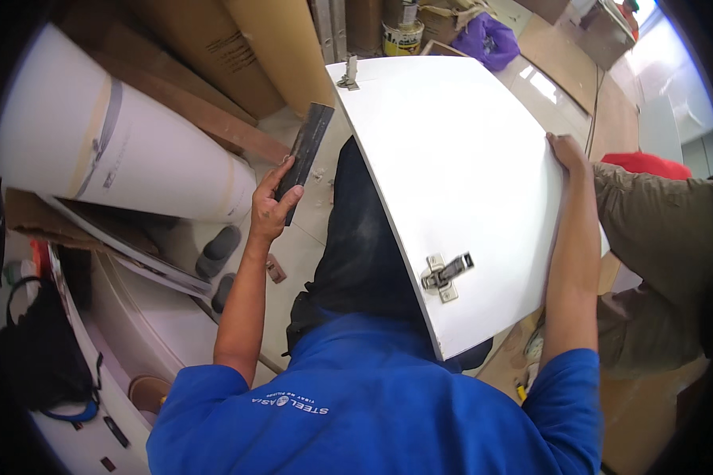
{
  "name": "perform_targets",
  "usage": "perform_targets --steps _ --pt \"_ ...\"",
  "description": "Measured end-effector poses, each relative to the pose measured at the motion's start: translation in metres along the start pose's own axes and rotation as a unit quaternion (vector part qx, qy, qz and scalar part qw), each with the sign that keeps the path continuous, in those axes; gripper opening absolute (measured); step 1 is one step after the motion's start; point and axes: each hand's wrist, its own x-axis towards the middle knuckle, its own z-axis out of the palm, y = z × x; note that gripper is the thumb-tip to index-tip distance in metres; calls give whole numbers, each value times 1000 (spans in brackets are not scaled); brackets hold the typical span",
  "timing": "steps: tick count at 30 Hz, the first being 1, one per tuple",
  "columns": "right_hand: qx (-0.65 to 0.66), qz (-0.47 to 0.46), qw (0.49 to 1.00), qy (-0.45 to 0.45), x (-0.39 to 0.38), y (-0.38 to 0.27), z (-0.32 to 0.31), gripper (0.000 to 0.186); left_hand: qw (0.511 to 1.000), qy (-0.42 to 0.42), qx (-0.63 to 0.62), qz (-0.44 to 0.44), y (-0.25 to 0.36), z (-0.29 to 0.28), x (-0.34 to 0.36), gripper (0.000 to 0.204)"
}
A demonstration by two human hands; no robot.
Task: The person uses a scraper to clean the edges of a white cabinet door with attached hinges. They then flip the door over and wipe the back surface with a cloth. The door is placed on a workbench in a workshop setting.
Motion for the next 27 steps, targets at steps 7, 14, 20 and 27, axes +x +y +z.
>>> perform_targets --steps 7,14,20,27 --pt "50 -23 993 103 -17 -11 10 69 993 -80 56 70 15 2 4 61" --pt "48 -44 990 126 -28 -28 0 75 995 -89 5 37 4 34 66 56" --pt "70 -47 987 138 -28 -28 -5 72 993 -93 23 62 17 23 104 56" --pt "61 -87 985 134 -24 -27 -9 70 976 -103 143 124 6 8 57 59"
